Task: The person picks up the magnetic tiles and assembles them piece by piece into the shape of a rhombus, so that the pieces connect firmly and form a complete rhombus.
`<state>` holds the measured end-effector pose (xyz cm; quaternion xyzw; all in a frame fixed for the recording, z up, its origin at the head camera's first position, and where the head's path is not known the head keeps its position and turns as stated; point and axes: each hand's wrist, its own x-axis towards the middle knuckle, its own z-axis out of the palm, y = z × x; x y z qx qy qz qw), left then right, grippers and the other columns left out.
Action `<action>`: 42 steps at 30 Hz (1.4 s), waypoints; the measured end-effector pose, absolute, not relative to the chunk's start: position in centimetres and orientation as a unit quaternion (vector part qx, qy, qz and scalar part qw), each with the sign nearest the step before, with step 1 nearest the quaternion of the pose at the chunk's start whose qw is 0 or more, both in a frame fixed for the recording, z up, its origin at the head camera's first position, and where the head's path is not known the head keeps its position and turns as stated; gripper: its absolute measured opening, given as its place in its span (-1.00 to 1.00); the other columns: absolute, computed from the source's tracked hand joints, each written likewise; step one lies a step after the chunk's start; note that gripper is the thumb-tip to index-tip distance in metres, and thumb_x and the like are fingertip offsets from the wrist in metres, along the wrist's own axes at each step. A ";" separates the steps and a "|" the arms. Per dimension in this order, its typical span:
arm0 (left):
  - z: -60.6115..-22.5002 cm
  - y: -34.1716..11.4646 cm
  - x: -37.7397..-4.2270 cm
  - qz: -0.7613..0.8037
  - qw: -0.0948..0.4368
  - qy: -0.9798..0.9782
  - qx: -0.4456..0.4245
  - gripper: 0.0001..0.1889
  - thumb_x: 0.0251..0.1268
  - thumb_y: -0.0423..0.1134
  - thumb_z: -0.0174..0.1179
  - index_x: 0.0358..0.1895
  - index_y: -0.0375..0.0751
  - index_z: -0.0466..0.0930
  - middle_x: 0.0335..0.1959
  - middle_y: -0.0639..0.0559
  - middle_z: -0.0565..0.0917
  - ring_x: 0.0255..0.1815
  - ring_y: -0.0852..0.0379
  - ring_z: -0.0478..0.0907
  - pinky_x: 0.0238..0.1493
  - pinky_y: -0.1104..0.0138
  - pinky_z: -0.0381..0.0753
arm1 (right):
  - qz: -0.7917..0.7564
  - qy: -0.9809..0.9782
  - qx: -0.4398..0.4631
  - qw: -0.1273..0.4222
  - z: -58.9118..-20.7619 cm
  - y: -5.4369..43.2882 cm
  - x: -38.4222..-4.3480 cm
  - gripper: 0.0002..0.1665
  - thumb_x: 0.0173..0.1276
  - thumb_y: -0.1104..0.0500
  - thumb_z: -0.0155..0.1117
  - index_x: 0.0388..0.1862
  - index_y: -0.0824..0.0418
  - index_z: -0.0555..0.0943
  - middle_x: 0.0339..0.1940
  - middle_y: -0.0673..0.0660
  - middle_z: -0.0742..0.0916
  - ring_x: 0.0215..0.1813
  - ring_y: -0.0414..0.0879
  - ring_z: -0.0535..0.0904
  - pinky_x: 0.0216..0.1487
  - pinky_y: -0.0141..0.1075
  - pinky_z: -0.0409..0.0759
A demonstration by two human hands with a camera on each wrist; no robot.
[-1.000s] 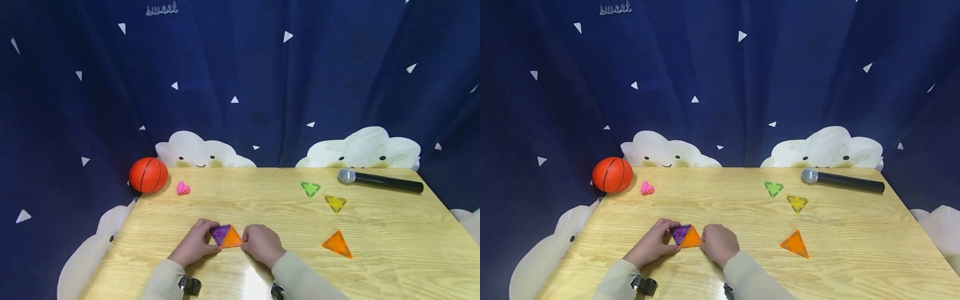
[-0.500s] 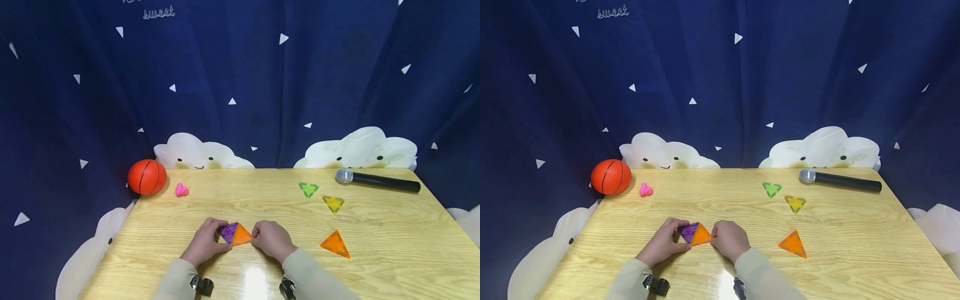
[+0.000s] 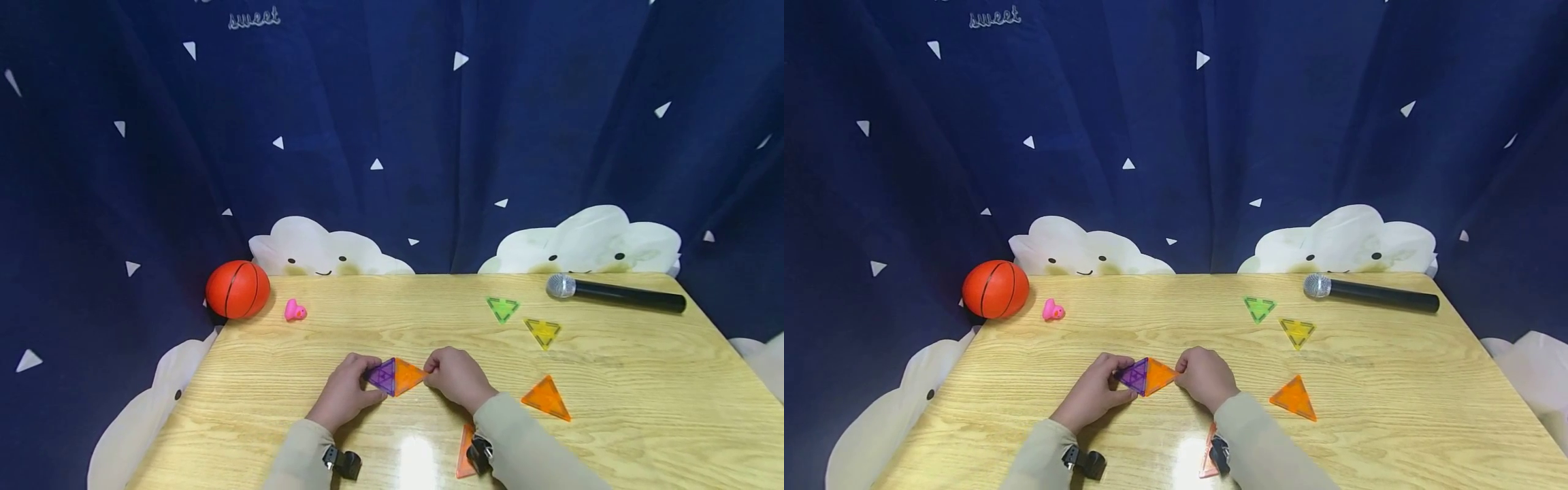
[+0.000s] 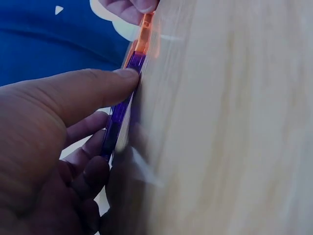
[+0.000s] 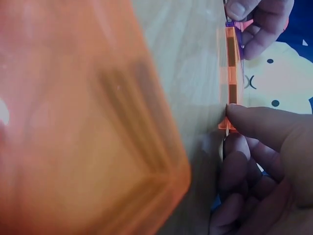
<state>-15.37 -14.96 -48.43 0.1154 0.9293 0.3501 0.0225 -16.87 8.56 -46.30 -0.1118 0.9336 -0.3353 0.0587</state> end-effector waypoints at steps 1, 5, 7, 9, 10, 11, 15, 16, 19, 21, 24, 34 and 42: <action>-48.5 -14.9 -15.4 0.349 0.018 0.929 0.118 -0.44 0.02 -0.19 0.53 0.15 -0.19 0.62 -0.04 0.03 0.57 -0.08 0.10 0.49 0.05 0.12 0.49 | -0.337 0.934 -0.107 0.060 -46.3 8.6 -17.0 -0.88 0.16 0.26 0.49 -0.44 0.10 0.68 -0.52 -0.09 0.63 -0.45 -0.17 0.45 -0.31 -0.24 0.51; -48.5 -14.7 -15.3 0.342 0.005 0.932 0.123 -0.48 0.03 -0.16 0.53 0.12 -0.16 0.64 -0.10 0.07 0.59 -0.15 0.14 0.50 -0.03 0.17 0.50 | -0.347 0.931 -0.091 0.065 -46.3 9.0 -17.4 -0.88 0.18 0.26 0.49 -0.41 0.13 0.67 -0.51 -0.07 0.62 -0.43 -0.16 0.45 -0.27 -0.24 0.52; -48.5 -14.6 -15.3 0.338 -0.001 0.933 0.126 -0.49 0.02 -0.15 0.53 0.09 -0.15 0.65 -0.13 0.07 0.59 -0.17 0.15 0.50 -0.05 0.17 0.50 | -0.355 0.928 -0.088 0.066 -46.3 9.2 -17.4 -0.88 0.19 0.26 0.48 -0.40 0.14 0.66 -0.51 -0.06 0.61 -0.43 -0.16 0.44 -0.27 -0.24 0.51; -48.5 -14.5 -15.4 0.334 -0.003 0.934 0.124 -0.50 0.02 -0.14 0.54 0.07 -0.14 0.65 -0.15 0.08 0.60 -0.20 0.15 0.49 -0.07 0.18 0.49 | -0.366 0.924 -0.086 0.069 -46.2 9.4 -17.4 -0.88 0.20 0.25 0.48 -0.37 0.16 0.66 -0.52 -0.05 0.59 -0.43 -0.15 0.44 -0.26 -0.24 0.50; -48.5 -14.5 -15.4 0.333 -0.004 0.935 0.124 -0.51 0.02 -0.14 0.53 0.07 -0.14 0.66 -0.15 0.08 0.60 -0.22 0.16 0.48 -0.09 0.19 0.48 | -0.371 0.922 -0.085 0.070 -46.2 9.5 -17.4 -0.88 0.21 0.24 0.48 -0.36 0.17 0.67 -0.52 -0.05 0.58 -0.43 -0.15 0.43 -0.27 -0.24 0.50; -48.5 -14.4 -15.4 0.333 -0.005 0.935 0.123 -0.52 0.03 -0.14 0.53 0.06 -0.14 0.66 -0.17 0.09 0.59 -0.24 0.16 0.46 -0.11 0.20 0.47 | -0.375 0.921 -0.085 0.070 -46.3 9.7 -17.3 -0.88 0.21 0.23 0.48 -0.33 0.18 0.67 -0.52 -0.04 0.58 -0.43 -0.15 0.43 -0.26 -0.24 0.49; -48.7 -14.3 -15.6 0.335 -0.004 0.935 0.117 -0.56 0.05 -0.16 0.52 0.04 -0.12 0.67 -0.20 0.11 0.58 -0.28 0.18 0.43 -0.16 0.25 0.43 | -0.397 0.912 -0.073 0.078 -46.4 10.4 -16.9 -0.82 0.22 0.20 0.46 -0.23 0.21 0.67 -0.49 -0.02 0.56 -0.40 -0.13 0.42 -0.23 -0.22 0.48; -48.7 -14.2 -15.7 0.335 -0.003 0.935 0.117 -0.57 0.06 -0.16 0.51 0.04 -0.12 0.67 -0.21 0.12 0.58 -0.28 0.18 0.43 -0.17 0.26 0.43 | -0.400 0.910 -0.069 0.079 -46.5 10.7 -16.7 -0.81 0.23 0.19 0.46 -0.21 0.21 0.67 -0.48 -0.02 0.56 -0.39 -0.13 0.42 -0.22 -0.22 0.47; -48.8 -14.2 -15.8 0.334 -0.001 0.936 0.113 -0.58 0.08 -0.17 0.50 0.04 -0.10 0.67 -0.21 0.13 0.57 -0.29 0.19 0.41 -0.18 0.27 0.42 | -0.413 0.905 -0.053 0.088 -46.7 11.4 -16.3 -0.80 0.24 0.16 0.46 -0.20 0.19 0.67 -0.45 -0.02 0.58 -0.37 -0.13 0.43 -0.21 -0.22 0.46; -48.8 -14.2 -15.9 0.334 0.001 0.936 0.109 -0.58 0.09 -0.17 0.49 0.06 -0.10 0.67 -0.22 0.13 0.55 -0.31 0.18 0.39 -0.21 0.28 0.41 | -0.418 0.902 -0.050 0.093 -46.8 11.8 -16.0 -0.79 0.24 0.14 0.47 -0.20 0.17 0.67 -0.44 -0.02 0.59 -0.36 -0.14 0.44 -0.21 -0.23 0.46; -48.7 -14.3 -16.0 0.340 0.006 0.935 0.097 -0.58 0.11 -0.19 0.48 0.07 -0.10 0.66 -0.21 0.13 0.54 -0.31 0.17 0.38 -0.20 0.27 0.40 | -0.421 0.900 -0.052 0.101 -46.9 12.3 -15.5 -0.79 0.23 0.11 0.48 -0.22 0.16 0.68 -0.43 -0.03 0.61 -0.35 -0.14 0.46 -0.21 -0.24 0.47; -48.6 -14.7 -16.2 0.350 0.001 0.932 0.097 -0.60 0.10 -0.22 0.49 0.05 -0.12 0.67 -0.24 0.10 0.53 -0.32 0.15 0.36 -0.22 0.26 0.38 | -0.460 0.873 -0.088 0.139 -45.6 13.8 -14.3 -0.72 0.30 0.08 0.43 -0.13 0.25 0.68 -0.40 0.01 0.63 -0.34 -0.10 0.47 -0.29 -0.26 0.48; -48.6 -14.7 -16.1 0.360 0.007 0.928 0.097 -0.62 0.12 -0.23 0.48 0.04 -0.12 0.67 -0.23 0.10 0.54 -0.31 0.15 0.37 -0.20 0.26 0.38 | -0.478 0.852 -0.124 0.174 -44.5 15.3 -12.2 -0.61 0.34 0.04 0.40 -0.02 0.31 0.64 -0.34 0.03 0.62 -0.35 -0.09 0.47 -0.39 -0.31 0.49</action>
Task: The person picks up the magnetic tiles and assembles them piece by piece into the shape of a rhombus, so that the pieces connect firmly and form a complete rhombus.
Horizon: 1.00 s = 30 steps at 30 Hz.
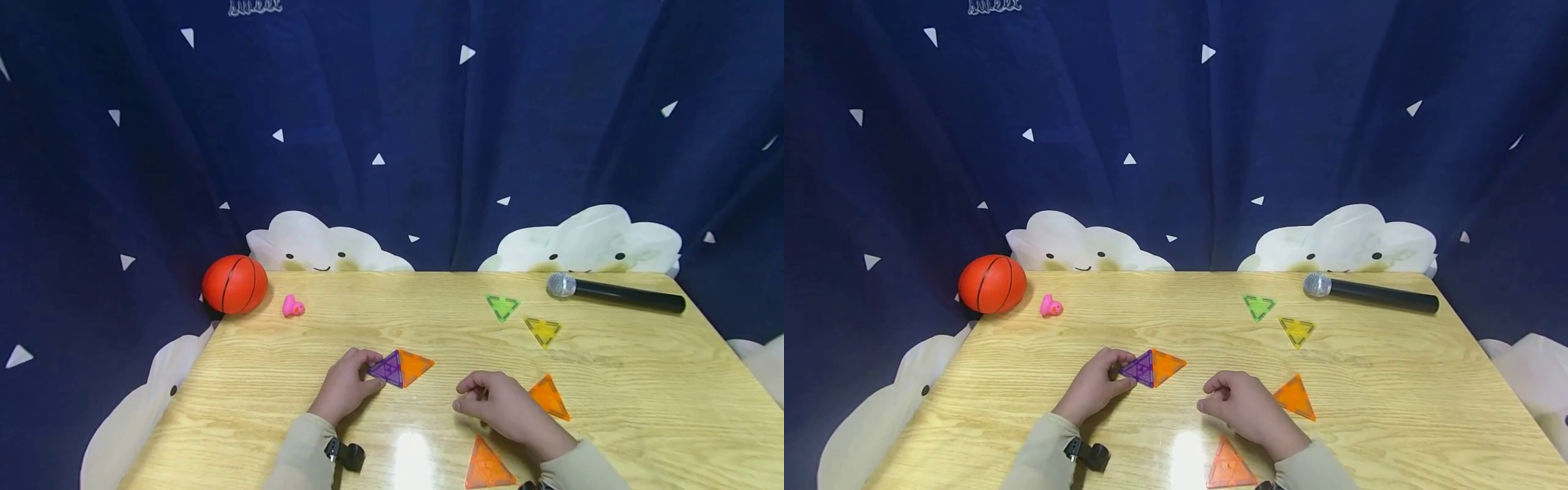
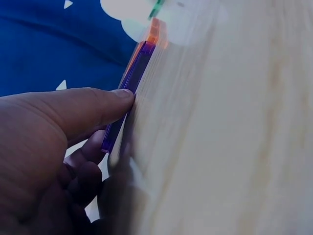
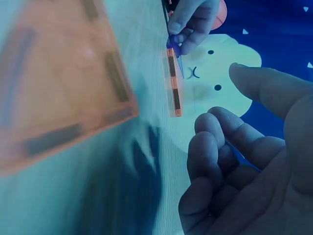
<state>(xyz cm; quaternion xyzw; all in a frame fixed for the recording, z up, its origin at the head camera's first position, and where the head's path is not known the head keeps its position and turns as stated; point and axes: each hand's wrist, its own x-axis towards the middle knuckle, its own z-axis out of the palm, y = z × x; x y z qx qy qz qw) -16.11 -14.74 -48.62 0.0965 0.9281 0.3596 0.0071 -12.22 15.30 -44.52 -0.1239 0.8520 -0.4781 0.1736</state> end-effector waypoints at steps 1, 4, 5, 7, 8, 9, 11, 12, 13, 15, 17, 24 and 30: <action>-48.6 -14.8 -16.1 0.362 0.007 0.927 0.098 -0.63 0.13 -0.25 0.47 0.03 -0.13 0.68 -0.22 0.10 0.54 -0.30 0.15 0.38 -0.19 0.25 0.39 | -0.479 0.851 -0.126 0.175 -44.5 15.5 -11.8 -0.61 0.34 0.04 0.41 -0.03 0.30 0.64 -0.35 0.03 0.62 -0.36 -0.10 0.47 -0.39 -0.32 0.48; -48.5 -14.9 -16.3 0.371 0.006 0.923 0.102 -0.68 0.16 -0.29 0.44 0.00 -0.15 0.68 -0.25 0.08 0.53 -0.30 0.14 0.38 -0.21 0.26 0.40 | -0.487 0.845 -0.125 0.182 -44.7 16.3 -10.5 -0.61 0.33 0.05 0.42 -0.04 0.31 0.63 -0.36 0.04 0.60 -0.39 -0.13 0.46 -0.43 -0.34 0.47; -48.5 -14.9 -16.4 0.372 0.005 0.923 0.103 -0.69 0.16 -0.30 0.44 -0.01 -0.15 0.69 -0.25 0.07 0.53 -0.30 0.14 0.38 -0.21 0.27 0.41 | -0.489 0.843 -0.119 0.189 -44.9 16.6 -10.1 -0.61 0.32 0.05 0.43 -0.04 0.30 0.63 -0.36 0.04 0.60 -0.39 -0.13 0.46 -0.43 -0.35 0.47; -48.5 -15.0 -16.5 0.369 0.002 0.924 0.103 -0.71 0.17 -0.31 0.43 -0.03 -0.15 0.70 -0.27 0.07 0.53 -0.30 0.14 0.39 -0.22 0.28 0.43 | -0.496 0.836 -0.105 0.208 -45.3 17.1 -9.3 -0.58 0.29 0.03 0.46 -0.03 0.29 0.62 -0.35 0.05 0.59 -0.37 -0.12 0.45 -0.43 -0.34 0.46; -48.5 -15.0 -16.6 0.369 0.002 0.924 0.102 -0.72 0.17 -0.32 0.43 -0.03 -0.14 0.70 -0.27 0.07 0.53 -0.31 0.15 0.39 -0.22 0.28 0.43 | -0.499 0.832 -0.101 0.220 -45.5 17.5 -8.9 -0.57 0.29 0.03 0.46 -0.01 0.28 0.61 -0.33 0.05 0.59 -0.36 -0.12 0.44 -0.43 -0.33 0.45; -48.5 -15.0 -16.6 0.367 0.001 0.925 0.102 -0.72 0.17 -0.32 0.43 -0.03 -0.15 0.70 -0.27 0.07 0.54 -0.30 0.14 0.40 -0.21 0.28 0.44 | -0.499 0.830 -0.100 0.230 -45.7 17.7 -8.6 -0.54 0.27 0.02 0.48 0.00 0.28 0.61 -0.32 0.06 0.59 -0.34 -0.12 0.45 -0.40 -0.33 0.46; -48.4 -15.1 -16.7 0.365 0.001 0.926 0.101 -0.72 0.17 -0.32 0.43 -0.03 -0.15 0.70 -0.26 0.07 0.54 -0.30 0.14 0.40 -0.20 0.27 0.45 | -0.501 0.822 -0.106 0.249 -46.2 18.2 -8.1 -0.50 0.25 0.03 0.50 0.04 0.29 0.60 -0.28 0.07 0.58 -0.36 -0.11 0.42 -0.40 -0.32 0.43; -48.4 -15.1 -16.7 0.365 0.001 0.926 0.101 -0.71 0.16 -0.31 0.44 -0.03 -0.16 0.70 -0.26 0.06 0.54 -0.30 0.13 0.40 -0.19 0.26 0.45 | -0.500 0.821 -0.111 0.254 -46.4 18.5 -7.8 -0.49 0.24 0.04 0.51 0.05 0.29 0.59 -0.27 0.08 0.58 -0.37 -0.12 0.41 -0.40 -0.32 0.41; -48.4 -15.1 -16.7 0.367 0.003 0.925 0.101 -0.69 0.15 -0.30 0.44 -0.02 -0.17 0.70 -0.25 0.05 0.54 -0.29 0.13 0.40 -0.18 0.25 0.45 | -0.500 0.818 -0.119 0.258 -46.6 18.6 -7.6 -0.47 0.23 0.05 0.51 0.07 0.29 0.59 -0.26 0.09 0.57 -0.39 -0.14 0.39 -0.41 -0.32 0.39; -48.4 -15.1 -16.8 0.370 0.008 0.923 0.101 -0.66 0.13 -0.26 0.46 0.00 -0.19 0.69 -0.23 0.04 0.54 -0.28 0.11 0.40 -0.16 0.22 0.46 | -0.488 0.823 -0.140 0.253 -46.8 19.0 -7.2 -0.45 0.22 0.05 0.52 0.10 0.28 0.58 -0.26 0.09 0.54 -0.43 -0.17 0.36 -0.44 -0.34 0.36; -48.3 -14.9 -16.9 0.372 0.016 0.923 0.100 -0.61 0.11 -0.19 0.49 0.01 -0.21 0.68 -0.20 0.02 0.54 -0.24 0.11 0.41 -0.09 0.18 0.47 | -0.474 0.830 -0.151 0.251 -47.0 19.2 -6.9 -0.43 0.22 0.03 0.52 0.13 0.25 0.58 -0.26 0.08 0.52 -0.44 -0.19 0.33 -0.46 -0.33 0.32; -48.1 -14.0 -17.1 0.350 0.040 0.934 0.066 -0.44 0.02 0.04 0.53 0.02 -0.21 0.60 -0.24 0.01 0.42 -0.28 0.08 0.38 -0.17 0.20 0.45 | -0.412 0.855 -0.202 0.241 -47.3 19.2 -7.0 -0.36 0.22 0.01 0.50 0.23 0.19 0.56 -0.30 0.04 0.47 -0.42 -0.25 0.32 -0.45 -0.33 0.30; -47.7 -13.4 -17.2 0.316 0.033 0.947 0.048 -0.48 -0.02 0.04 0.56 -0.07 -0.14 0.57 -0.26 0.02 0.43 -0.34 0.09 0.39 -0.21 0.18 0.42 | -0.375 0.875 -0.213 0.220 -47.2 18.6 -7.2 -0.25 0.17 -0.12 0.52 0.29 0.15 0.54 -0.36 0.00 0.46 -0.47 -0.28 0.28 -0.50 -0.36 0.25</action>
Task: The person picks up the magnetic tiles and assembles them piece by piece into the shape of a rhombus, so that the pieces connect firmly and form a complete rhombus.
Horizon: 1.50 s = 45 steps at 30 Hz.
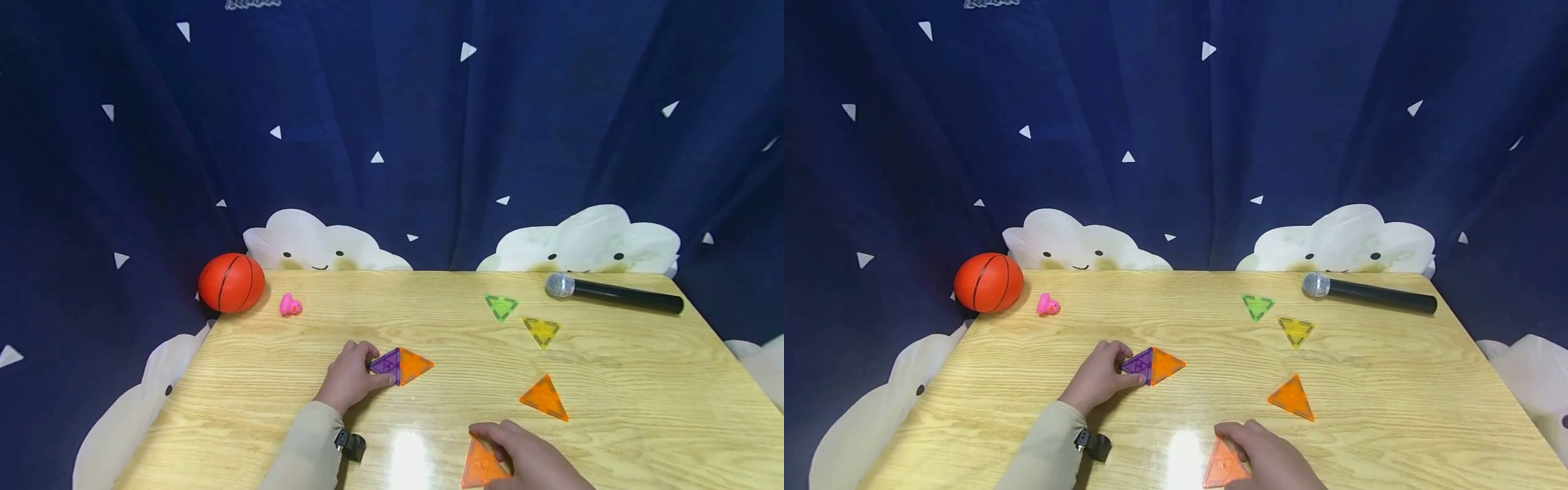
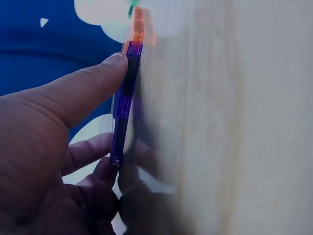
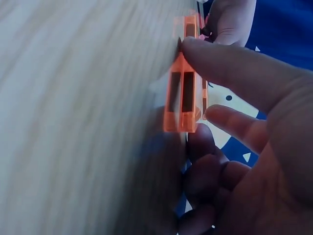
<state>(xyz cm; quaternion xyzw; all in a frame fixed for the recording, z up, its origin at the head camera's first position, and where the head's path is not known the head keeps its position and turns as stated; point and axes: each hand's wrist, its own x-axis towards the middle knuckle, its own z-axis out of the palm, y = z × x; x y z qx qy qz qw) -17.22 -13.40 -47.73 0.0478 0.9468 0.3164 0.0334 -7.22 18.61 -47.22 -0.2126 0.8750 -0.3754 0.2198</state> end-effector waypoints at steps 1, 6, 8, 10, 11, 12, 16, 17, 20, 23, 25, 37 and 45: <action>-47.7 -13.3 -17.2 0.313 0.033 0.948 0.047 -0.50 -0.03 0.03 0.57 -0.09 -0.13 0.58 -0.26 0.02 0.43 -0.34 0.09 0.39 -0.20 0.17 0.41 | -0.371 0.877 -0.211 0.219 -47.2 18.5 -7.2 -0.23 0.16 -0.12 0.53 0.30 0.14 0.54 -0.37 0.00 0.46 -0.47 -0.28 0.28 -0.50 -0.35 0.24; -47.4 -13.2 -17.2 0.302 0.040 0.951 0.047 -0.56 0.00 0.00 0.56 -0.15 -0.11 0.57 -0.25 0.03 0.45 -0.31 0.10 0.40 -0.13 0.07 0.34 | -0.352 0.888 -0.199 0.219 -47.1 18.2 -7.4 -0.23 0.07 -0.04 0.58 0.27 0.11 0.57 -0.39 -0.02 0.46 -0.45 -0.26 0.31 -0.48 -0.35 0.24; -47.3 -13.1 -17.2 0.301 0.049 0.951 0.047 -0.56 0.03 -0.02 0.54 -0.14 -0.13 0.57 -0.24 0.03 0.45 -0.29 0.09 0.40 -0.12 0.04 0.32 | -0.350 0.889 -0.199 0.218 -47.1 18.2 -7.4 -0.24 0.07 -0.05 0.59 0.26 0.11 0.58 -0.39 -0.03 0.46 -0.45 -0.26 0.31 -0.48 -0.34 0.25; -47.1 -13.1 -17.2 0.300 0.060 0.951 0.048 -0.57 0.06 -0.03 0.53 -0.13 -0.15 0.55 -0.22 0.02 0.44 -0.28 0.09 0.39 -0.13 0.04 0.31 | -0.351 0.889 -0.199 0.217 -47.0 18.2 -7.4 -0.24 0.07 -0.05 0.59 0.26 0.12 0.58 -0.39 -0.02 0.46 -0.45 -0.26 0.31 -0.48 -0.34 0.26; -47.0 -13.1 -17.2 0.300 0.063 0.951 0.050 -0.58 0.07 -0.05 0.52 -0.12 -0.16 0.55 -0.22 0.02 0.43 -0.28 0.09 0.38 -0.13 0.04 0.31 | -0.351 0.889 -0.199 0.217 -47.0 18.2 -7.4 -0.24 0.07 -0.05 0.59 0.26 0.12 0.58 -0.39 -0.02 0.46 -0.45 -0.26 0.31 -0.48 -0.34 0.26; -46.9 -13.1 -17.3 0.300 0.067 0.950 0.051 -0.58 0.08 -0.06 0.51 -0.12 -0.16 0.54 -0.22 0.01 0.43 -0.27 0.09 0.38 -0.13 0.05 0.30 | -0.352 0.888 -0.198 0.218 -47.0 18.2 -7.4 -0.24 0.08 -0.04 0.59 0.26 0.12 0.58 -0.39 -0.02 0.46 -0.45 -0.26 0.31 -0.48 -0.34 0.26; -46.8 -13.1 -17.3 0.305 0.080 0.948 0.051 -0.57 0.09 -0.07 0.51 -0.12 -0.18 0.52 -0.22 0.01 0.42 -0.26 0.07 0.37 -0.13 0.07 0.29 | -0.356 0.887 -0.192 0.223 -47.0 18.2 -7.4 -0.24 0.08 -0.04 0.60 0.26 0.12 0.57 -0.38 0.00 0.47 -0.46 -0.24 0.31 -0.49 -0.34 0.26; -46.8 -13.1 -17.3 0.306 0.081 0.947 0.051 -0.57 0.08 -0.07 0.52 -0.12 -0.18 0.51 -0.22 0.01 0.43 -0.26 0.07 0.38 -0.12 0.06 0.30 | -0.356 0.887 -0.190 0.225 -47.0 18.2 -7.4 -0.24 0.08 -0.04 0.60 0.26 0.13 0.57 -0.38 0.00 0.47 -0.46 -0.24 0.31 -0.49 -0.33 0.26; -46.8 -13.1 -17.3 0.311 0.082 0.945 0.055 -0.55 0.08 -0.06 0.53 -0.14 -0.16 0.48 -0.24 0.04 0.46 -0.26 0.07 0.39 -0.10 0.04 0.30 | -0.353 0.888 -0.183 0.230 -46.9 18.1 -7.4 -0.24 0.07 -0.05 0.61 0.25 0.13 0.58 -0.39 0.00 0.47 -0.45 -0.22 0.32 -0.48 -0.33 0.26; -46.9 -13.2 -17.3 0.323 0.075 0.941 0.063 -0.58 0.10 -0.09 0.51 -0.18 -0.12 0.45 -0.30 0.08 0.50 -0.30 0.09 0.41 -0.11 0.04 0.28 | -0.351 0.889 -0.175 0.235 -46.9 18.1 -7.4 -0.24 0.07 -0.03 0.61 0.25 0.14 0.58 -0.39 0.00 0.48 -0.44 -0.21 0.33 -0.48 -0.33 0.26; -46.9 -13.4 -17.2 0.337 0.067 0.937 0.067 -0.62 0.13 -0.14 0.50 -0.20 -0.11 0.43 -0.35 0.10 0.51 -0.34 0.10 0.41 -0.14 0.08 0.28 | -0.354 0.888 -0.174 0.238 -46.9 18.1 -7.5 -0.25 0.07 0.00 0.61 0.25 0.14 0.58 -0.39 0.01 0.48 -0.45 -0.20 0.33 -0.48 -0.33 0.25; -48.0 -14.3 -17.4 0.437 0.027 0.896 0.073 -0.83 0.27 -0.31 0.35 -0.17 -0.09 0.55 -0.34 0.14 0.56 -0.28 0.14 0.45 -0.13 0.20 0.44 | -0.369 0.882 -0.166 0.243 -46.6 18.3 -7.4 -0.26 0.06 0.05 0.61 0.23 0.17 0.57 -0.39 0.02 0.50 -0.44 -0.22 0.35 -0.46 -0.30 0.27; -48.2 -15.0 -17.4 0.462 0.005 0.886 0.047 -0.87 0.28 -0.32 0.35 -0.15 -0.09 0.64 -0.36 0.12 0.61 -0.30 0.16 0.50 -0.15 0.23 0.49 | -0.377 0.882 -0.185 0.213 -47.0 18.3 -7.2 -0.63 0.12 0.14 0.51 -0.11 -0.01 0.60 -0.43 -0.02 0.51 -0.47 -0.29 0.36 -0.41 -0.31 0.30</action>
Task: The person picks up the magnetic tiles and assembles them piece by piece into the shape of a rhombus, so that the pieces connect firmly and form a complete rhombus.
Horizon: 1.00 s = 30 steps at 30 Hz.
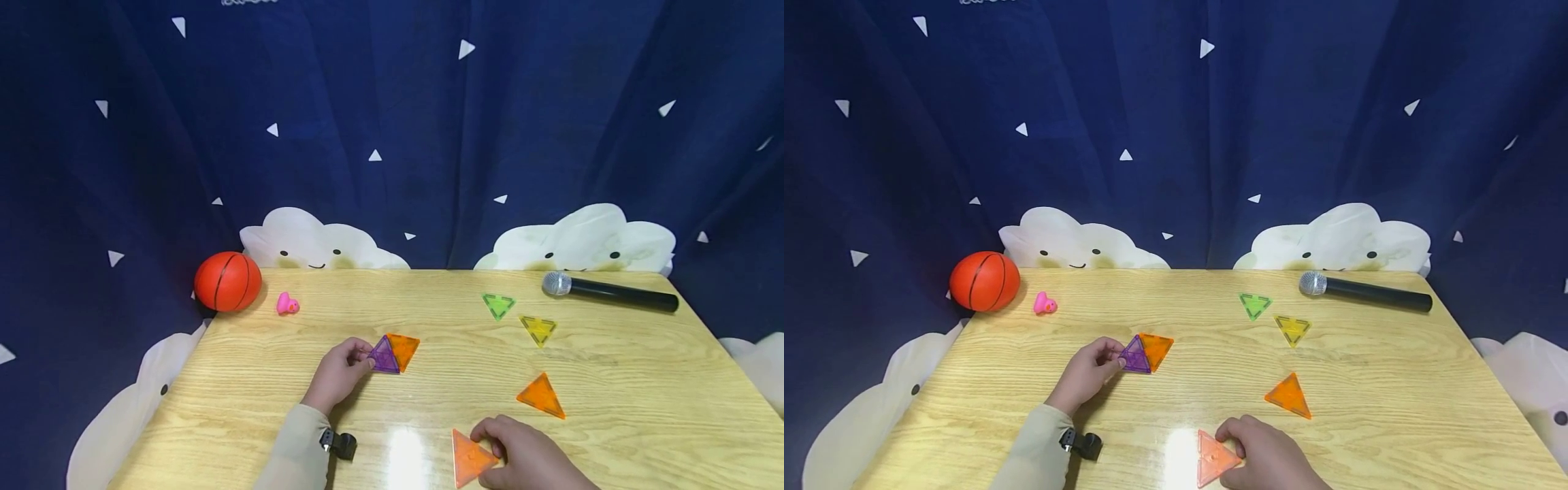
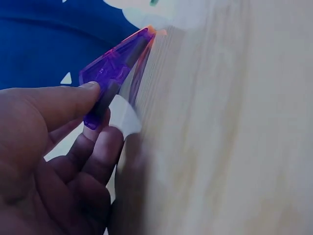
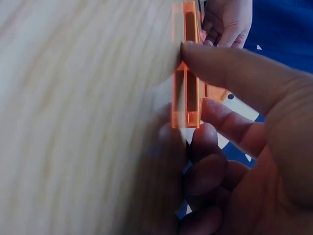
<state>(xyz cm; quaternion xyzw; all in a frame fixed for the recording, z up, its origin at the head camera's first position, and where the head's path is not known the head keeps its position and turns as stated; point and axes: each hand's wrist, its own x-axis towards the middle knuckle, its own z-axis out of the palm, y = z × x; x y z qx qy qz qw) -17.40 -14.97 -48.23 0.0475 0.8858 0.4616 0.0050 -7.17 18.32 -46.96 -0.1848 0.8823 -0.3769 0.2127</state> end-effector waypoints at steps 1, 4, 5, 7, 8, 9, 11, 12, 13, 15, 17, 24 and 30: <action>-48.2 -15.1 -17.4 0.465 0.005 0.884 0.043 -0.87 0.28 -0.32 0.35 -0.15 -0.09 0.65 -0.36 0.11 0.61 -0.30 0.16 0.50 -0.17 0.24 0.50 | -0.374 0.885 -0.186 0.204 -47.0 18.3 -7.2 -0.65 0.12 0.11 0.53 -0.13 -0.02 0.60 -0.45 -0.05 0.51 -0.48 -0.30 0.35 -0.41 -0.32 0.30; -48.4 -15.3 -17.5 0.488 0.009 0.872 0.026 -0.87 0.29 -0.33 0.35 -0.13 -0.14 0.68 -0.36 0.07 0.62 -0.32 0.15 0.51 -0.23 0.30 0.54 | -0.363 0.895 -0.187 0.180 -47.1 18.2 -7.1 -0.68 0.13 0.01 0.55 -0.23 -0.04 0.58 -0.51 -0.12 0.49 -0.52 -0.33 0.33 -0.42 -0.35 0.32; -48.4 -15.4 -17.5 0.501 0.012 0.865 0.022 -0.87 0.29 -0.34 0.34 -0.12 -0.17 0.69 -0.36 0.05 0.62 -0.33 0.15 0.52 -0.25 0.32 0.57 | -0.362 0.896 -0.184 0.177 -47.2 18.1 -7.1 -0.68 0.13 -0.02 0.55 -0.26 -0.04 0.57 -0.53 -0.13 0.49 -0.54 -0.33 0.33 -0.42 -0.35 0.33; -48.5 -15.5 -17.5 0.526 0.018 0.850 0.013 -0.86 0.29 -0.36 0.33 -0.11 -0.23 0.70 -0.36 0.01 0.62 -0.35 0.14 0.55 -0.29 0.34 0.63 | -0.360 0.900 -0.176 0.172 -47.2 18.0 -7.1 -0.68 0.13 -0.06 0.56 -0.32 -0.04 0.57 -0.55 -0.15 0.49 -0.56 -0.32 0.32 -0.43 -0.35 0.34; -48.5 -15.5 -17.5 0.534 0.020 0.845 0.011 -0.85 0.29 -0.36 0.33 -0.10 -0.26 0.71 -0.36 0.00 0.63 -0.36 0.13 0.56 -0.30 0.35 0.64 | -0.359 0.901 -0.170 0.172 -47.2 17.9 -7.1 -0.69 0.14 -0.07 0.55 -0.34 -0.04 0.56 -0.56 -0.15 0.49 -0.56 -0.32 0.33 -0.43 -0.35 0.34; -48.6 -15.5 -17.4 0.540 0.021 0.842 0.010 -0.84 0.28 -0.37 0.33 -0.10 -0.28 0.71 -0.36 -0.02 0.64 -0.36 0.13 0.58 -0.31 0.36 0.66 | -0.358 0.903 -0.167 0.171 -47.2 17.8 -7.1 -0.69 0.14 -0.07 0.55 -0.37 -0.05 0.56 -0.57 -0.15 0.49 -0.56 -0.32 0.33 -0.44 -0.35 0.34; -48.7 -15.6 -17.3 0.542 0.023 0.840 0.014 -0.83 0.28 -0.36 0.34 -0.09 -0.30 0.72 -0.34 -0.02 0.67 -0.35 0.13 0.60 -0.31 0.36 0.67 | -0.357 0.905 -0.159 0.167 -47.1 17.5 -7.1 -0.70 0.14 -0.07 0.55 -0.42 -0.05 0.56 -0.59 -0.16 0.50 -0.57 -0.31 0.33 -0.45 -0.35 0.34; -48.7 -15.6 -17.3 0.536 0.021 0.844 0.014 -0.83 0.28 -0.34 0.34 -0.09 -0.28 0.73 -0.33 -0.01 0.69 -0.33 0.13 0.60 -0.29 0.37 0.66 | -0.354 0.908 -0.158 0.161 -47.1 17.3 -7.1 -0.71 0.14 -0.06 0.54 -0.44 -0.06 0.55 -0.60 -0.17 0.50 -0.57 -0.32 0.34 -0.45 -0.36 0.33; -48.8 -15.7 -17.2 0.531 0.020 0.847 0.015 -0.82 0.27 -0.33 0.35 -0.09 -0.27 0.74 -0.31 -0.01 0.71 -0.31 0.14 0.60 -0.27 0.37 0.65 | -0.353 0.909 -0.156 0.157 -47.1 17.1 -7.1 -0.71 0.14 -0.06 0.54 -0.47 -0.07 0.55 -0.61 -0.18 0.50 -0.57 -0.32 0.34 -0.46 -0.36 0.33; -48.9 -15.7 -17.1 0.526 0.019 0.850 0.013 -0.83 0.26 -0.31 0.36 -0.11 -0.24 0.76 -0.28 0.00 0.73 -0.29 0.15 0.60 -0.24 0.37 0.64 | -0.348 0.913 -0.153 0.147 -47.1 16.6 -7.1 -0.71 0.13 -0.05 0.53 -0.50 -0.09 0.54 -0.63 -0.21 0.49 -0.58 -0.33 0.34 -0.48 -0.38 0.32; -48.9 -15.8 -17.1 0.527 0.020 0.849 0.010 -0.83 0.26 -0.29 0.37 -0.11 -0.22 0.77 -0.25 0.00 0.75 -0.26 0.15 0.60 -0.22 0.37 0.63 | -0.344 0.917 -0.147 0.140 -47.0 16.2 -7.0 -0.71 0.13 -0.05 0.52 -0.54 -0.10 0.53 -0.65 -0.23 0.49 -0.59 -0.34 0.34 -0.50 -0.38 0.31; -49.0 -15.9 -16.7 0.537 0.023 0.843 0.002 -0.83 0.26 -0.28 0.37 -0.12 -0.20 0.77 -0.25 0.00 0.75 -0.24 0.15 0.59 -0.22 0.38 0.62 | -0.348 0.914 -0.162 0.135 -47.0 15.2 -7.3 -0.72 0.12 -0.05 0.54 -0.32 -0.08 0.59 -0.56 -0.19 0.48 -0.57 -0.33 0.31 -0.50 -0.38 0.30; -49.3 -16.0 -16.7 0.539 0.017 0.842 0.006 -0.81 0.24 -0.27 0.38 -0.11 -0.21 0.77 -0.27 0.02 0.74 -0.25 0.15 0.58 -0.21 0.37 0.60 | -0.362 0.895 -0.229 0.123 -47.4 14.3 -7.7 -0.57 0.14 0.03 0.53 0.02 -0.07 0.68 -0.32 -0.20 0.49 -0.37 -0.35 0.33 -0.39 -0.40 0.33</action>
